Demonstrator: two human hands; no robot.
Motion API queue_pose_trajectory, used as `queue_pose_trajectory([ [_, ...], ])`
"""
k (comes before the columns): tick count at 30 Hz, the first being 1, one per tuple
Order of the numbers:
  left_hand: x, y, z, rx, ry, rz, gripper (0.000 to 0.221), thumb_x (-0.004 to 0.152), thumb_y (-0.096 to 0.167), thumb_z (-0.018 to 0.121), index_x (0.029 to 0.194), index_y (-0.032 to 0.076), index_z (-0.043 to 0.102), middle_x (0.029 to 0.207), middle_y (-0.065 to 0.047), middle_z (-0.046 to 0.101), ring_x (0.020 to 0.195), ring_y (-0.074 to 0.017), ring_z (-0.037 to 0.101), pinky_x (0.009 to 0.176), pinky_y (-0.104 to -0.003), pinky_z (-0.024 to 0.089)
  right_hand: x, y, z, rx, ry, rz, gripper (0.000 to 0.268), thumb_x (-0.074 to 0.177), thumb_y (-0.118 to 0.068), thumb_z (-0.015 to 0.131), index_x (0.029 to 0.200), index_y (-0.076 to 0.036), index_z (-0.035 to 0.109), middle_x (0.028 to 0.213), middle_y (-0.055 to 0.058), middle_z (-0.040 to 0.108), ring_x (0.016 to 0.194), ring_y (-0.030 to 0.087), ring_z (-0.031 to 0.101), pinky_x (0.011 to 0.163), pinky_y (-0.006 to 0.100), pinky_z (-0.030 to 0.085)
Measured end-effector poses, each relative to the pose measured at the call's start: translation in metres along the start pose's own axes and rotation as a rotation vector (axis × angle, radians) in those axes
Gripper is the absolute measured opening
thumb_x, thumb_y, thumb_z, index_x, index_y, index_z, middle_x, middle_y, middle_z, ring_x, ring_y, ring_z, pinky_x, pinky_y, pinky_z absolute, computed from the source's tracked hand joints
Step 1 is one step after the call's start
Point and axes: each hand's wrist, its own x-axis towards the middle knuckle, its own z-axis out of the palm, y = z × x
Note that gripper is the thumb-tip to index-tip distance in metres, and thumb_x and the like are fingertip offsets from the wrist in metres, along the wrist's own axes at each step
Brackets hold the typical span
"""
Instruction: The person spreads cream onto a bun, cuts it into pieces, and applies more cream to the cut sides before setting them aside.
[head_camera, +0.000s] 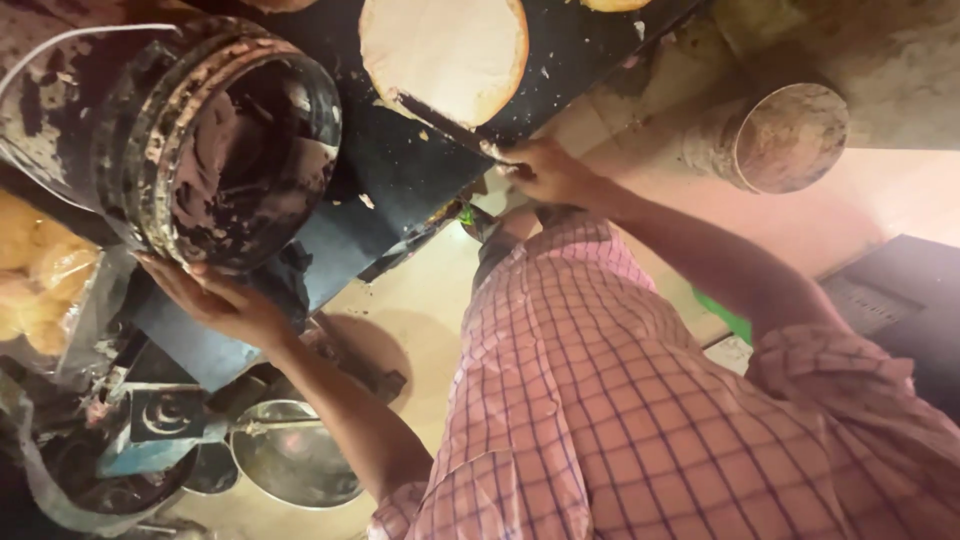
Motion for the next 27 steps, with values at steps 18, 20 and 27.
queue_pose_trajectory([
  [18, 0.008, -0.016, -0.004, -0.24, -0.059, 0.072, 0.049, 0.121, 0.03, 0.049, 0.157, -0.002, 0.046, 0.167, -0.026, 0.036, 0.158, -0.0407, 0.04, 0.126, -0.047, 0.042, -0.058, -0.048, 0.06, -0.094, 0.296, 0.121, 0.039, 0.095, -0.007, 0.063, 0.134, -0.008, 0.064, 0.118, 0.02, 0.066, 0.101, 0.036, 0.069, 0.085, 0.043, 0.056],
  [20, 0.011, -0.016, -0.006, -0.147, -0.067, 0.104, 0.048, 0.119, 0.029, 0.049, 0.156, -0.002, 0.049, 0.165, -0.026, 0.04, 0.157, -0.0415, 0.042, 0.128, -0.049, 0.04, -0.06, -0.062, 0.071, -0.196, 0.221, 0.324, 0.035, 0.092, -0.008, 0.07, 0.127, -0.012, 0.071, 0.102, 0.018, 0.067, 0.091, 0.036, 0.069, 0.079, 0.044, 0.055],
  [27, 0.013, -0.022, -0.01, -0.135, -0.078, 0.179, 0.047, 0.12, 0.028, 0.049, 0.155, -0.004, 0.049, 0.163, -0.026, 0.041, 0.155, -0.0431, 0.044, 0.129, -0.051, 0.041, -0.04, 0.002, 0.013, -0.828, 0.372, 0.199, 0.048, 0.085, -0.018, 0.074, 0.132, -0.012, 0.067, 0.125, 0.015, 0.065, 0.101, 0.037, 0.071, 0.083, 0.047, 0.059],
])
